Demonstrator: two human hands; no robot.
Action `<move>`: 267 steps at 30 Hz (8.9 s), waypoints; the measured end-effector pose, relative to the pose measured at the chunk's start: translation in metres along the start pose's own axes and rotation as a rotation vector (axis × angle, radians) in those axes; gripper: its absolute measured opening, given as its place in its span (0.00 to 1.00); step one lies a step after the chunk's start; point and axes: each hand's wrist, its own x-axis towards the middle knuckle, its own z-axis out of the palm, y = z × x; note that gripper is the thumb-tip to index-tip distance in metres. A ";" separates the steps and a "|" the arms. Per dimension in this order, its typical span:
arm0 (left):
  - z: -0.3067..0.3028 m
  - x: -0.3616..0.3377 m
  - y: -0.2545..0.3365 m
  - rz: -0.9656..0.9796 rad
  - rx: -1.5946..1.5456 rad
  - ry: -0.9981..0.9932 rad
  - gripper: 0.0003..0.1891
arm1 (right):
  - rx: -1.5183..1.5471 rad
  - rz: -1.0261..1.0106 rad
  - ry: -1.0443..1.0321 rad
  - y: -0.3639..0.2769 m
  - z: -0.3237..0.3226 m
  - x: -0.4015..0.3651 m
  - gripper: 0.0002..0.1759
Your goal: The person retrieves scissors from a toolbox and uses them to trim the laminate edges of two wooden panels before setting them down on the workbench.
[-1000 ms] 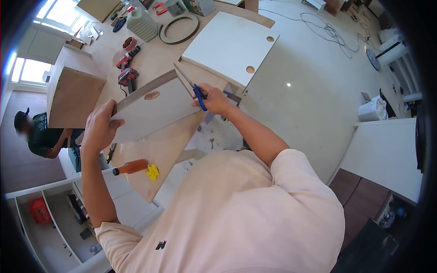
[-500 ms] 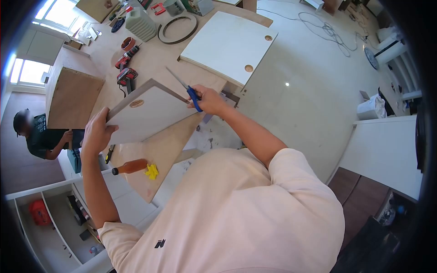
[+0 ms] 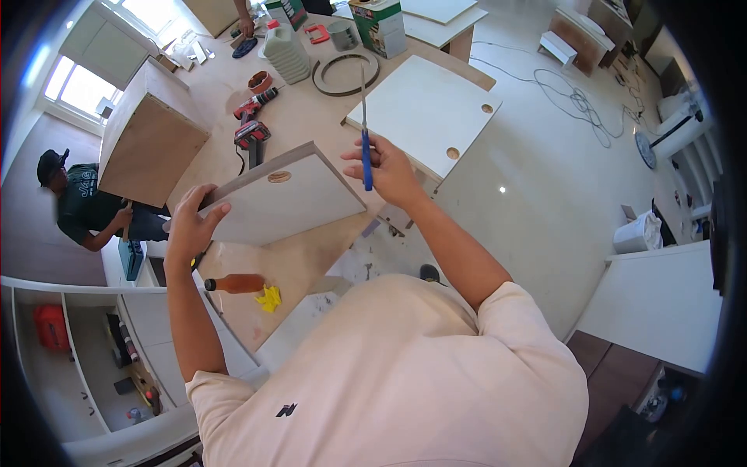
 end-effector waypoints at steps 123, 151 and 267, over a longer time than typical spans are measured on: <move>-0.035 -0.034 0.125 0.529 -0.391 0.425 0.23 | -0.484 -0.094 0.087 0.022 -0.043 -0.020 0.35; 0.049 0.031 0.106 0.206 -0.094 -0.170 0.19 | -0.146 0.759 0.255 0.138 -0.059 -0.219 0.35; 0.182 -0.094 -0.108 -0.545 -1.152 0.637 0.29 | -0.211 -0.042 0.000 0.062 -0.008 0.013 0.29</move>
